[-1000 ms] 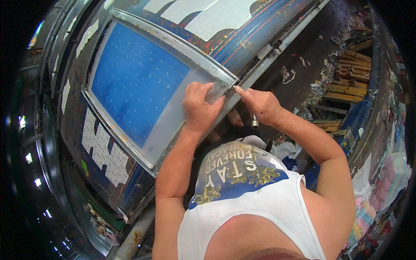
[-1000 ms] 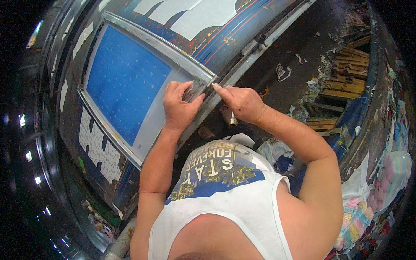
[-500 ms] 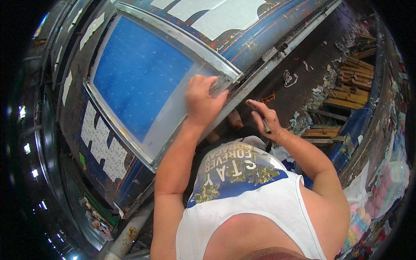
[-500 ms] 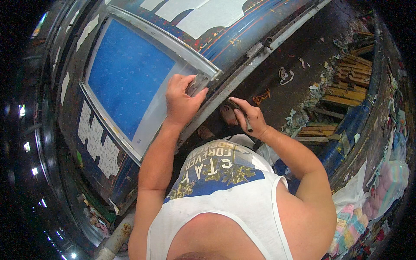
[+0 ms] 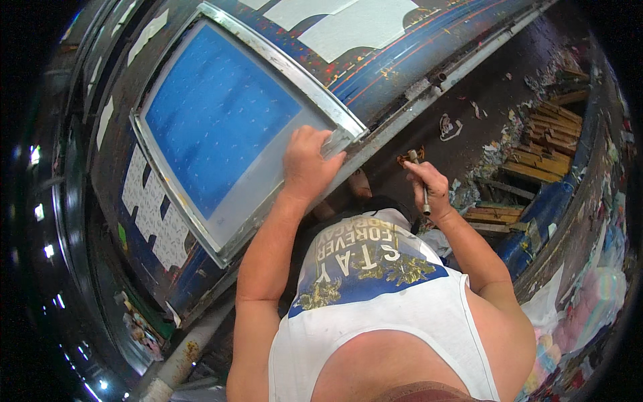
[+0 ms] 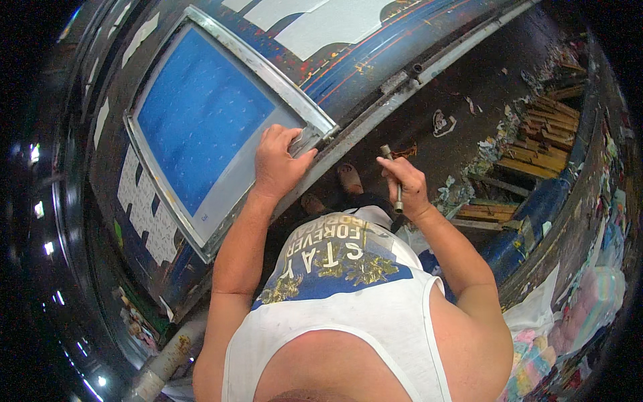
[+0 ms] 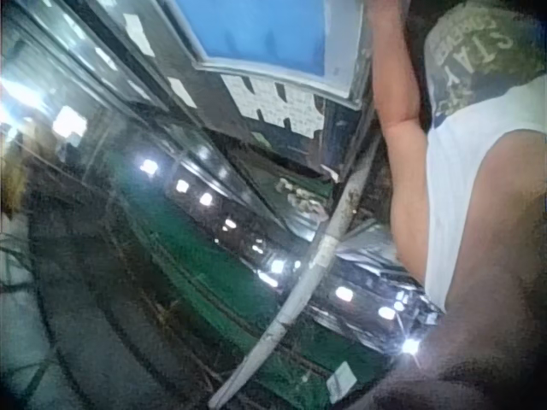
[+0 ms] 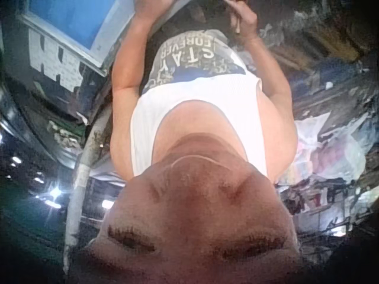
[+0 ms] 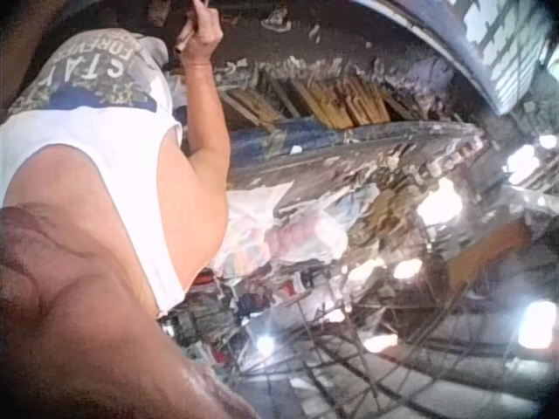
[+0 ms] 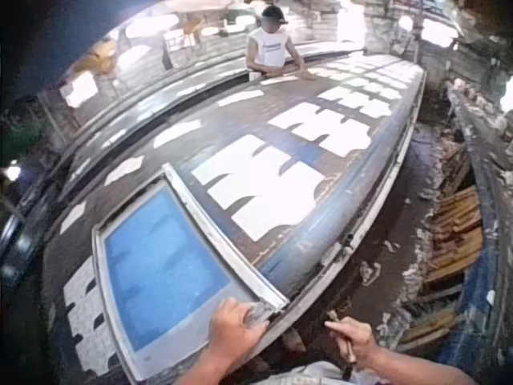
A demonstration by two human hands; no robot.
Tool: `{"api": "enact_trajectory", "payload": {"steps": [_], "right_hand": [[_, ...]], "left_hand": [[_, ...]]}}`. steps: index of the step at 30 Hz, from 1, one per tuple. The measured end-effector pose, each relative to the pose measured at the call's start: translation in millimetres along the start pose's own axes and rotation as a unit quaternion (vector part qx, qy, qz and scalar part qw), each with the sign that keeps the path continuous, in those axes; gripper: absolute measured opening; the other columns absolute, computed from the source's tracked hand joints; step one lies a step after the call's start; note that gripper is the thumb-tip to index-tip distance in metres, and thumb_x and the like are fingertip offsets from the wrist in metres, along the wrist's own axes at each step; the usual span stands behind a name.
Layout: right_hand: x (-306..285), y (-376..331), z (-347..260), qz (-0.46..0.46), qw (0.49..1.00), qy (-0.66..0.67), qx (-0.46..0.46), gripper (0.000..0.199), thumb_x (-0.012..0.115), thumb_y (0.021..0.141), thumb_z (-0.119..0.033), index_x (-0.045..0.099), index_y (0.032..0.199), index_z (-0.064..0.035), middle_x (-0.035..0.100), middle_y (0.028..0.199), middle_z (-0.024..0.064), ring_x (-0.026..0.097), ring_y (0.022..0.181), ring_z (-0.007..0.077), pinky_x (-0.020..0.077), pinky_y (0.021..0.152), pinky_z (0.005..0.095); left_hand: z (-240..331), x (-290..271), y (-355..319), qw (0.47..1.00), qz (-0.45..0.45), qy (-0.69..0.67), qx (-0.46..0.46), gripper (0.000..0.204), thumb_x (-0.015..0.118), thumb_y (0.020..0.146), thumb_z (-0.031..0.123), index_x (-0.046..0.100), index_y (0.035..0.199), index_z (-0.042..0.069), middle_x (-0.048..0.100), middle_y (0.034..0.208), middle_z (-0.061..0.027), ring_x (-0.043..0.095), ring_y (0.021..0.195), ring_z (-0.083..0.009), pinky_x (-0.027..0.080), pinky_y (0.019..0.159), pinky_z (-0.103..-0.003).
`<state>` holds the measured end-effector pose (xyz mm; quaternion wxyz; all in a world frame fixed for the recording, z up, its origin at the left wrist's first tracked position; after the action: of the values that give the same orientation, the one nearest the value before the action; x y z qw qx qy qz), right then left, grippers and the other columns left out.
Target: The person positions a blue-tinted window pane into a metal frame, then uses a wrench to tighten bolts along the frame edges. After securing the frame, the person moves to a workbench, opens a paint container, and pours paint into a small cup.
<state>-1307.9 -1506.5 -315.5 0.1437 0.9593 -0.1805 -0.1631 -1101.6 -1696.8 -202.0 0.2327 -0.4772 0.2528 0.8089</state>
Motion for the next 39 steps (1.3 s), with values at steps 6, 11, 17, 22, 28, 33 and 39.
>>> {"api": "enact_trajectory", "payload": {"steps": [6,11,17,22,28,33,39], "right_hand": [[-0.8,27.4,-22.0,0.027,0.998,-0.036,-0.054,0.052,0.073,0.09,0.016,0.072,0.137,-0.005,0.073,0.103,0.0108,0.071,0.084,0.0214,0.0571,0.073,0.0315],[11.1,74.4,-43.9,0.045,0.993,-0.003,-0.111,0.051,0.066,0.095,0.012,0.069,0.143,-0.0049,0.073,0.118,0.0116,0.07,0.091,0.02,0.0593,0.082,0.0329],[46.4,142.2,-64.8,-0.009,0.994,-0.017,-0.104,0.058,0.054,0.088,0.021,0.069,0.139,-0.0036,0.072,0.118,0.0166,0.073,0.099,0.0275,0.0586,0.089,0.0353],[105.4,187.3,-70.7,-0.08,0.994,-0.03,-0.073,0.047,0.057,0.1,0.013,0.067,0.143,-0.0033,0.073,0.124,0.0194,0.073,0.116,0.0292,0.0575,0.099,0.0371],[176.4,216.9,-62.6,-0.139,0.986,-0.082,0.032,0.041,0.062,0.108,0.0,0.066,0.148,-0.0039,0.074,0.137,0.0193,0.074,0.121,0.0258,0.0577,0.102,0.0363],[213.5,217.8,-48.8,-0.153,0.976,-0.036,0.15,0.042,0.065,0.107,-0.006,0.067,0.149,-0.0022,0.074,0.14,0.0186,0.069,0.129,0.0241,0.0519,0.111,0.0352],[237.7,214.1,-58.6,-0.152,0.975,-0.061,0.15,0.04,0.065,0.107,-0.005,0.068,0.146,0.0005,0.074,0.14,0.0162,0.068,0.129,0.021,0.0495,0.114,0.0332]], "left_hand": [[1.7,-6.8,-21.6,0.999,0.014,0.035,-0.021,0.047,0.095,0.073,0.023,0.078,0.112,0.004,0.068,0.102,-0.0136,0.065,0.102,-0.0367,0.055,0.089,-0.049],[0.0,-34.4,-43.6,0.998,0.034,0.006,-0.05,0.046,0.092,0.08,0.022,0.079,0.12,0.004,0.073,0.116,-0.0156,0.067,0.109,-0.0374,0.056,0.095,-0.048],[-95.3,-143.1,-111.5,0.968,0.207,0.084,-0.11,0.031,0.083,0.088,0.016,0.078,0.117,0.006,0.076,0.114,-0.0156,0.07,0.108,-0.0368,0.056,0.096,-0.047],[-227.5,-252.6,-213.9,0.832,0.307,0.397,-0.236,0.037,0.089,0.085,0.021,0.08,0.117,0.004,0.079,0.105,-0.0171,0.074,0.106,-0.0361,0.057,0.095,-0.045],[-363.7,-271.4,-280.8,0.855,0.288,0.113,-0.416,0.058,0.087,0.088,0.024,0.071,0.135,-0.005,0.081,0.113,-0.0197,0.081,0.097,-0.0311,0.061,0.089,-0.04],[-396.6,-273.4,-289.3,0.837,0.307,0.091,-0.444,0.071,0.093,0.083,0.022,0.067,0.145,-0.002,0.081,0.117,-0.0181,0.079,0.098,-0.0251,0.061,0.09,-0.037],[-422.7,-278.0,-294.0,0.832,0.359,-0.013,-0.424,0.058,0.09,0.075,0.009,0.072,0.129,-0.002,0.082,0.111,-0.0155,0.08,0.095,-0.0212,0.062,0.087,-0.034]]}}
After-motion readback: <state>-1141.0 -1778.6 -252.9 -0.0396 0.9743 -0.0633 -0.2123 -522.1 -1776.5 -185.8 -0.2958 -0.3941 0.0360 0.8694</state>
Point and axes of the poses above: each hand's wrist, its own y-axis towards the middle knuckle, its own x-axis out of the palm, z = x × y, the point moved 8 cm from there along y, towards the middle knuckle
